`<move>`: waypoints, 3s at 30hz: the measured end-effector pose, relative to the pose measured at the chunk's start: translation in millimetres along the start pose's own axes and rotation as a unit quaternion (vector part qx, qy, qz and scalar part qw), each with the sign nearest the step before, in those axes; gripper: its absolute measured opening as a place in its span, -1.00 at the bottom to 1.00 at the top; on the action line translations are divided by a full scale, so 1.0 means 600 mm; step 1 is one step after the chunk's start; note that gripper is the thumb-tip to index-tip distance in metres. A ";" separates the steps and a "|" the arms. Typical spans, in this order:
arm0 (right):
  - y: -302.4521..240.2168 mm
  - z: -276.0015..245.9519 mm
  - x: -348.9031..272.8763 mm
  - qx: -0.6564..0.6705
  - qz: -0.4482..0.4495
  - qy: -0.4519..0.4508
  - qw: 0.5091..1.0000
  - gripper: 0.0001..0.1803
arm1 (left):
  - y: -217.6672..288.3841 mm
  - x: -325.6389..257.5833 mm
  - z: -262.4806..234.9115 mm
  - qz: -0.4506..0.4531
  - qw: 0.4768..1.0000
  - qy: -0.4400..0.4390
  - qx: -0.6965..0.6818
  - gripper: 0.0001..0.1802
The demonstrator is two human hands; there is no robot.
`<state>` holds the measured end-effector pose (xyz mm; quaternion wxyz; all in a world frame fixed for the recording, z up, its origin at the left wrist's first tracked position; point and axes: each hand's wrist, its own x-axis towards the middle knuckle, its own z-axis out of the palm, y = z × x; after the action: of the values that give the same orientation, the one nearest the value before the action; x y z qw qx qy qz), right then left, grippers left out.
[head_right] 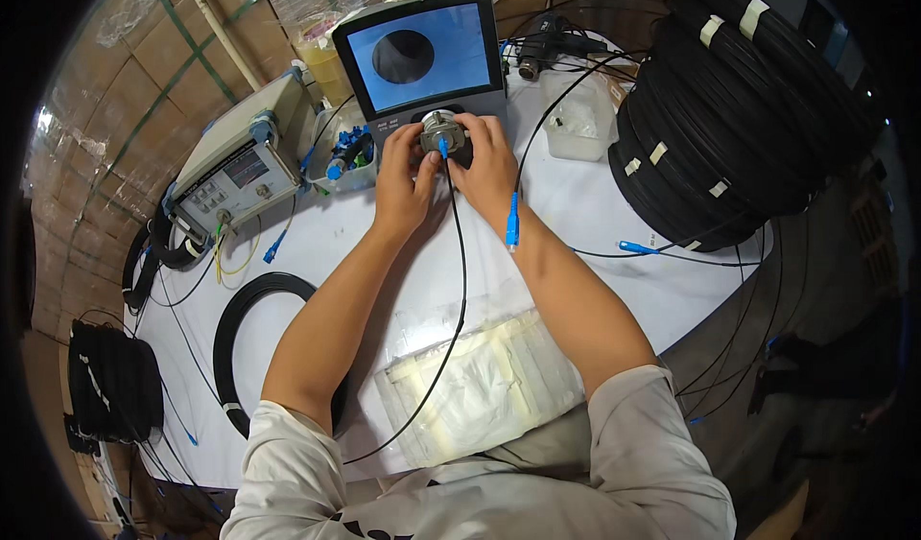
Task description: Using a digital inspection probe to examine the ferrule ends of fiber optic connectors and viewing the result on a monitor.
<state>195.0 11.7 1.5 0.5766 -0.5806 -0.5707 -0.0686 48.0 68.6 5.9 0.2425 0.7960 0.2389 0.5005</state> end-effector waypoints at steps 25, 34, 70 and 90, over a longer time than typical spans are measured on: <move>0.034 0.006 -0.021 0.180 0.047 0.014 0.983 -0.61 | 0.006 0.003 -0.010 0.009 1.000 -0.008 0.016 -0.56; 0.047 0.018 -0.016 0.168 0.098 0.040 0.980 -0.73 | 0.004 0.003 -0.010 0.012 1.000 -0.005 0.011 -0.55; -0.009 0.004 -0.003 -0.005 0.002 0.000 1.000 -0.32 | 0.007 0.006 -0.015 0.010 1.000 -0.014 0.006 -0.53; -0.010 0.001 -0.005 -0.011 0.018 -0.012 1.000 -0.30 | 0.005 0.005 -0.014 0.016 1.000 -0.010 0.006 -0.54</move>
<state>189.2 8.8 2.4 0.5649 -0.5978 -0.5659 -0.0574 41.7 69.6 13.3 0.2324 0.8061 0.2270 0.4947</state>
